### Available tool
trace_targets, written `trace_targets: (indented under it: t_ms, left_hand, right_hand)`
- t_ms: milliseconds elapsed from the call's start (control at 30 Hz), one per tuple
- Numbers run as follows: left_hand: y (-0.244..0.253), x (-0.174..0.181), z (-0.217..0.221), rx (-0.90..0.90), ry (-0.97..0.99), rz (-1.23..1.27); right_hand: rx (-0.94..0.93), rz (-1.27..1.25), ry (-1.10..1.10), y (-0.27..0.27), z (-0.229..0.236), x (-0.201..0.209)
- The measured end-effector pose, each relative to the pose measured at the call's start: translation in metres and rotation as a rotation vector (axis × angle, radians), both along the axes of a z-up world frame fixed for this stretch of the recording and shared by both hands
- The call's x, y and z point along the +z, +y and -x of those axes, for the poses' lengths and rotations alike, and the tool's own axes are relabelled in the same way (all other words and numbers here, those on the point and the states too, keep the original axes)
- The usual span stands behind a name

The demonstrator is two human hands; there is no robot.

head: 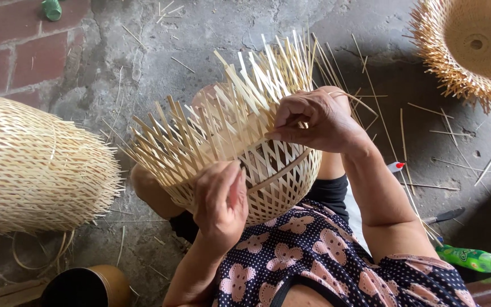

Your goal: The person applies glue to the bamboo strips of a basket and weaves a long bamboo strip through the vertical pieces, pressing them together by hand.

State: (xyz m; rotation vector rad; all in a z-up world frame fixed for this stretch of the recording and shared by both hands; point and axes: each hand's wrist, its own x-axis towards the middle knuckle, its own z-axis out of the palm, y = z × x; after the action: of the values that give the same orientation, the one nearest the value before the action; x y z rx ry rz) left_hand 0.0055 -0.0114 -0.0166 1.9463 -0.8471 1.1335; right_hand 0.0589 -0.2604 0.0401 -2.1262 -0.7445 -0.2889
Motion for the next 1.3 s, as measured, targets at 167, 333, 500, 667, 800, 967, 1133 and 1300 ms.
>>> trace_targets:
  t_ms: [167, 333, 500, 667, 800, 967, 1133, 1300]
  left_hand:
    - [-0.006, 0.008, -0.008, -0.021, 0.122, -0.122]
    - [-0.007, 0.034, -0.005, -0.005, 0.201, -0.164]
    - [-0.006, 0.039, -0.001, -0.043, 0.253, -0.080]
    - [-0.003, 0.039, 0.004, -0.064, 0.357, -0.042]
    - [-0.007, 0.041, 0.000, -0.104, 0.437, -0.055]
    - [-0.013, 0.055, -0.001, -0.050, 0.400, -0.101]
    - [-0.014, 0.053, -0.005, -0.006, 0.347, -0.105]
    - [-0.012, 0.044, -0.008, -0.013, 0.335, -0.140]
  right_hand:
    - [-0.030, -0.032, 0.024, 0.002, 0.002, -0.004]
    - [-0.040, -0.037, -0.007, 0.007, 0.013, 0.005]
    - [-0.318, -0.048, -0.554, 0.019, 0.048, 0.023]
    - [-0.571, -0.128, -0.466, -0.014, 0.056, -0.060]
    - [-0.348, -0.869, 0.147, 0.000, 0.050, -0.048]
    - [-0.145, -0.692, -0.064, 0.001, 0.036, -0.025]
    - [-0.347, 0.216, -0.348, 0.028, 0.032, 0.028]
    - [-0.131, -0.006, -0.200, 0.030, 0.028, 0.034]
